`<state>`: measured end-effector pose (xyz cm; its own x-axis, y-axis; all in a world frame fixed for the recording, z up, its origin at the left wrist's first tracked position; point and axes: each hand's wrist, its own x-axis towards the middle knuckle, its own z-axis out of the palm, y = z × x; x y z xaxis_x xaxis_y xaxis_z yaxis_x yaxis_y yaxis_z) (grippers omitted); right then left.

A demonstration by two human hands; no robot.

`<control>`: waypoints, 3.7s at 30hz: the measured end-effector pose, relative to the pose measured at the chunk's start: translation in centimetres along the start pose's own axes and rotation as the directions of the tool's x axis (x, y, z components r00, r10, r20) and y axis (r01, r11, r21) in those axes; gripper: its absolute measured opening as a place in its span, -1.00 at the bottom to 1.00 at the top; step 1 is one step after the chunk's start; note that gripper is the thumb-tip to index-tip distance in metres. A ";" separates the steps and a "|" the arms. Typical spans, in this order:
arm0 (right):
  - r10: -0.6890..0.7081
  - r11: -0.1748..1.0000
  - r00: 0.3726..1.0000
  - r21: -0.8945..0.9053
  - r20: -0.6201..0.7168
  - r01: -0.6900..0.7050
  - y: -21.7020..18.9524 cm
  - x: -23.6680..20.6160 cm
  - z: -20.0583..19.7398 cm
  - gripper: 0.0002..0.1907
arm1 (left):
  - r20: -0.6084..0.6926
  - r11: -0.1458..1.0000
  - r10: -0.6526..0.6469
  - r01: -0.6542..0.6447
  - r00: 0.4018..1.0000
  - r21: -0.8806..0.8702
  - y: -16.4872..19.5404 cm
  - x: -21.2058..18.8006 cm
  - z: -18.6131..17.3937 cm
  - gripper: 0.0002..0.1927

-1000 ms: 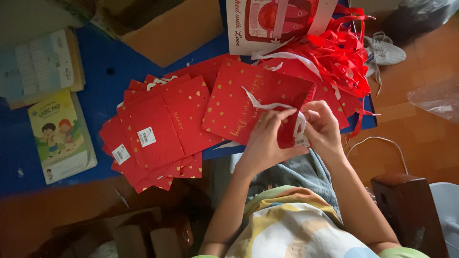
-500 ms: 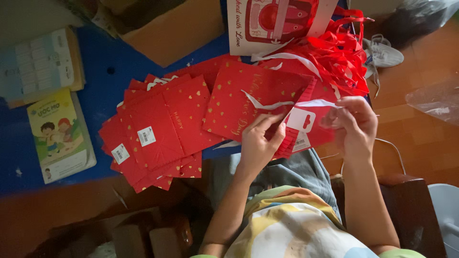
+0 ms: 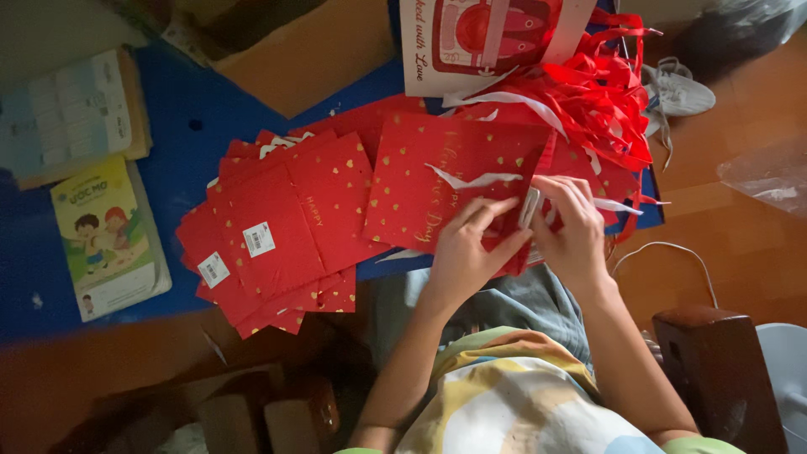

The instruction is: The person attaches white ribbon handles to red Valentine's Day paper gift bags, threading and securing the ribbon through the bag's punched holes, then folds and stacks the finished bags on the table with the others.

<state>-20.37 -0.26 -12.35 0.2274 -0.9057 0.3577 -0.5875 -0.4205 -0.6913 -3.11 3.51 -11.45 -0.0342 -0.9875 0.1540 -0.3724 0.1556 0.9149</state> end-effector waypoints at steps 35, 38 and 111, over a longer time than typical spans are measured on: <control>-0.023 0.997 1.000 -0.077 -0.002 0.023 1.1 0.1 1.8 -0.77 | -0.104 0.950 0.191 -0.157 0.976 0.271 -5.1 1.8 1.0 -0.87; -0.029 0.995 1.000 -0.090 0.008 0.030 1.3 -0.1 1.7 -0.72 | -0.126 0.941 0.186 -0.140 0.974 0.308 -5.3 1.8 1.4 -0.89; -0.088 0.976 0.996 -0.204 -0.032 0.080 2.3 -0.7 2.1 -0.67 | -0.166 0.921 0.276 -0.211 0.947 0.328 -4.2 2.3 1.6 -0.69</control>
<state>-20.26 -0.70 -15.55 0.2534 -0.8631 0.4369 -0.7138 -0.4716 -0.5177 -3.13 0.52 -15.57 0.0187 -0.8876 0.4603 -0.6397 0.3432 0.6878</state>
